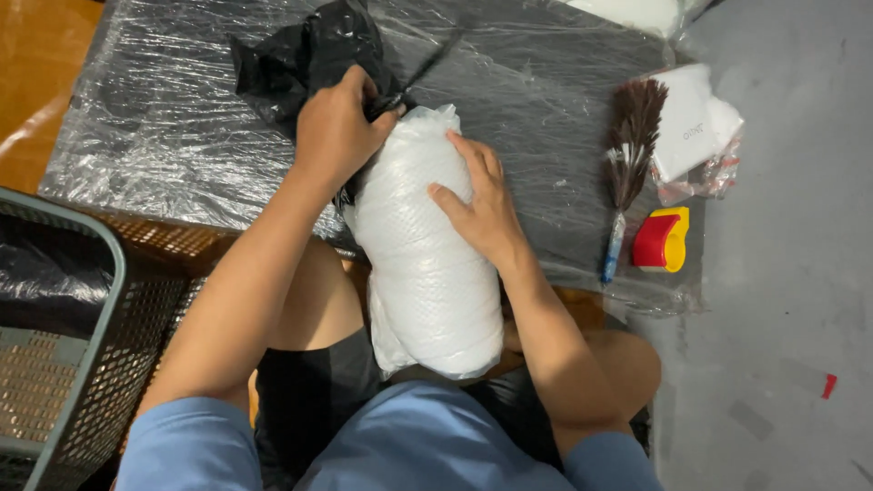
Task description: The person wraps a white item in bubble wrap, ties the bundle, and secures it with tape. Then the person places the wrapped bundle into a black plastic bag and ties the bag closed.
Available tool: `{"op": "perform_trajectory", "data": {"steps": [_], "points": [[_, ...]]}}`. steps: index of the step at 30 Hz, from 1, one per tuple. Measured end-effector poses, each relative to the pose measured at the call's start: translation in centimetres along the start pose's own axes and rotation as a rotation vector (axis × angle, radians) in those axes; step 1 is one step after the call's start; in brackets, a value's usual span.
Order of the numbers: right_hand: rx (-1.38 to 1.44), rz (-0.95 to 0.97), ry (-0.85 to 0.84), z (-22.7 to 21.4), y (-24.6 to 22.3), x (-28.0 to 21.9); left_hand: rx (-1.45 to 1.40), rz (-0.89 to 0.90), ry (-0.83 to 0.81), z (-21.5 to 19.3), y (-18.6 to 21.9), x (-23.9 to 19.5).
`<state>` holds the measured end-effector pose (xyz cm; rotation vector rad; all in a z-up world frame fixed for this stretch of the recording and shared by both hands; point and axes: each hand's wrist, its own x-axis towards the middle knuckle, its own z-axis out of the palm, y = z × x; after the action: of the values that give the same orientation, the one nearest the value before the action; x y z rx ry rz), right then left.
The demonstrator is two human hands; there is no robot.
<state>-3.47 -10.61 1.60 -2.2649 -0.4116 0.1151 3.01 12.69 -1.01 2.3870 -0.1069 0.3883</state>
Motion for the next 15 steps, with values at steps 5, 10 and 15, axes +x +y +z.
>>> {"op": "perform_trajectory", "data": {"steps": [5,10,15], "points": [[-0.022,-0.078,0.012,0.7,-0.3,0.1,-0.019,0.101,0.094,-0.7,0.8,1.3],[-0.035,-0.074,-0.009,0.5,-0.9,-0.2,-0.111,-0.117,-0.308,-2.8,1.6,0.8],[-0.013,-0.087,-0.02,0.3,-0.3,0.4,-0.074,-0.134,-0.439,-5.1,1.1,0.6]]}}
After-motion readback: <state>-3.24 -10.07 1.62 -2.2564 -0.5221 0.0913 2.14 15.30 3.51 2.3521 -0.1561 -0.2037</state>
